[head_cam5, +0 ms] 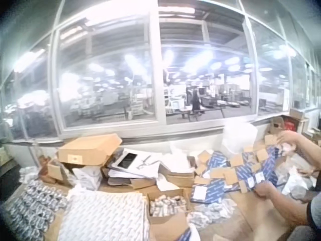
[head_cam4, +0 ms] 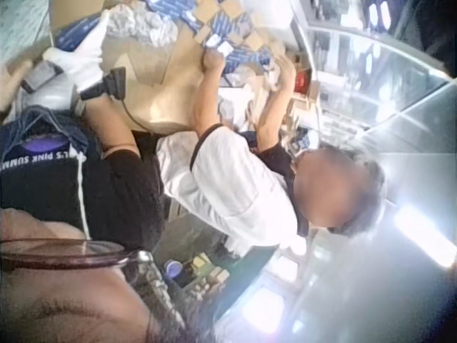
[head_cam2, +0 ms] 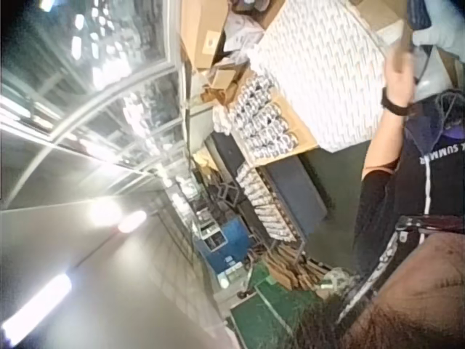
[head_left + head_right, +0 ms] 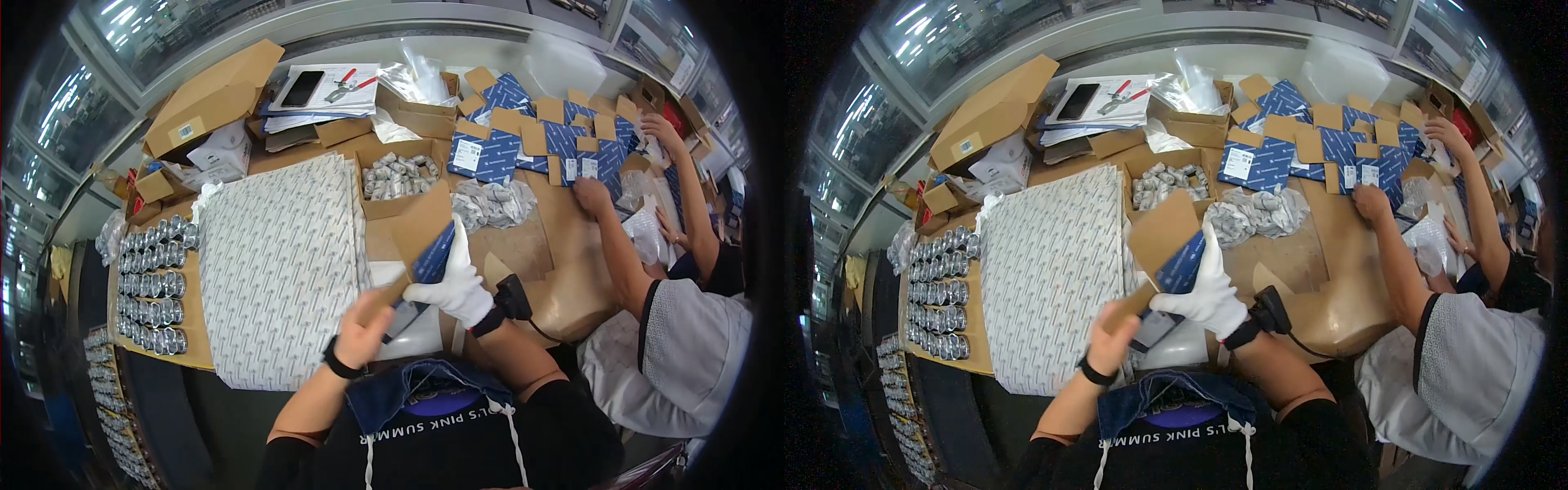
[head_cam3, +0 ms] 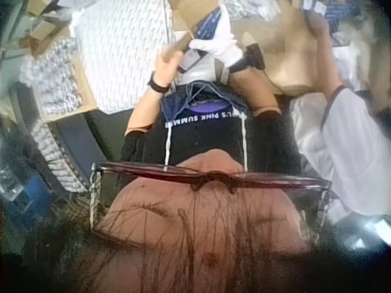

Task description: The recorder is wrapping mechanical components in paper and bubble wrap and placing them into cardboard boxes on a fabrication floor.

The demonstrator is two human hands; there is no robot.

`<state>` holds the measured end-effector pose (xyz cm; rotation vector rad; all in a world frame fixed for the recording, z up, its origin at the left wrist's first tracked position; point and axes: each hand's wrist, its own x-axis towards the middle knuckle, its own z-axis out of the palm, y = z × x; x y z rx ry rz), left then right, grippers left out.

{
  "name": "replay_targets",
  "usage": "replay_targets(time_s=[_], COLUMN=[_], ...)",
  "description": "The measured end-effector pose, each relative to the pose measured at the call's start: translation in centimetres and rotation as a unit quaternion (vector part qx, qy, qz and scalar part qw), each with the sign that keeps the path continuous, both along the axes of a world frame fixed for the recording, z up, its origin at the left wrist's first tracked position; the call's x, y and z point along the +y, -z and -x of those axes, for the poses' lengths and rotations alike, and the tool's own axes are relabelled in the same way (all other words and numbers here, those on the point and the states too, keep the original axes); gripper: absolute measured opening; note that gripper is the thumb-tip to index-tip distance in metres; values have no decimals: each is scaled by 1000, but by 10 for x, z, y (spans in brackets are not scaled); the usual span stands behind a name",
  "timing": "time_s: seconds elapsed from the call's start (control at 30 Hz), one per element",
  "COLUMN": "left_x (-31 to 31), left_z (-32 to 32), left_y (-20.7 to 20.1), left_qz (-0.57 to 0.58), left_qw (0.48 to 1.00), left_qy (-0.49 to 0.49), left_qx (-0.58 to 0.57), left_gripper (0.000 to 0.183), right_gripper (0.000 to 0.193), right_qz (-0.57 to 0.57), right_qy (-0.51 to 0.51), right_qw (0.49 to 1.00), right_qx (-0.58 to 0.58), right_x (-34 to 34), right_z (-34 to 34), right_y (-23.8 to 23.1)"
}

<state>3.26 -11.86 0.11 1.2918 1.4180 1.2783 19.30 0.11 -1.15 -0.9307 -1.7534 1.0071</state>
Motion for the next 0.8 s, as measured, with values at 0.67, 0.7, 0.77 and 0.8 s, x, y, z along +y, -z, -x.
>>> replay_targets(time_s=[0.67,0.7,0.77,0.8], left_x=[60,63,80,88], left_z=[0,0,4,10], left_y=[25,26,41,53], left_qz=[-69,-105,-104,-95], left_qw=[960,974,990,992], left_qy=[-3,-21,-41,-67], left_qx=[-271,-201,-81,42], left_gripper=[83,85,87,88], right_gripper=[104,91,70,61], right_qz=[71,101,95,93], right_qy=[-192,-131,-3,56], right_qw=[967,983,995,994], right_qx=[-149,-85,24,-16], right_x=[39,55,99,110], right_z=[-45,-51,-70,-79], right_y=[-23,-34,-54,-79])
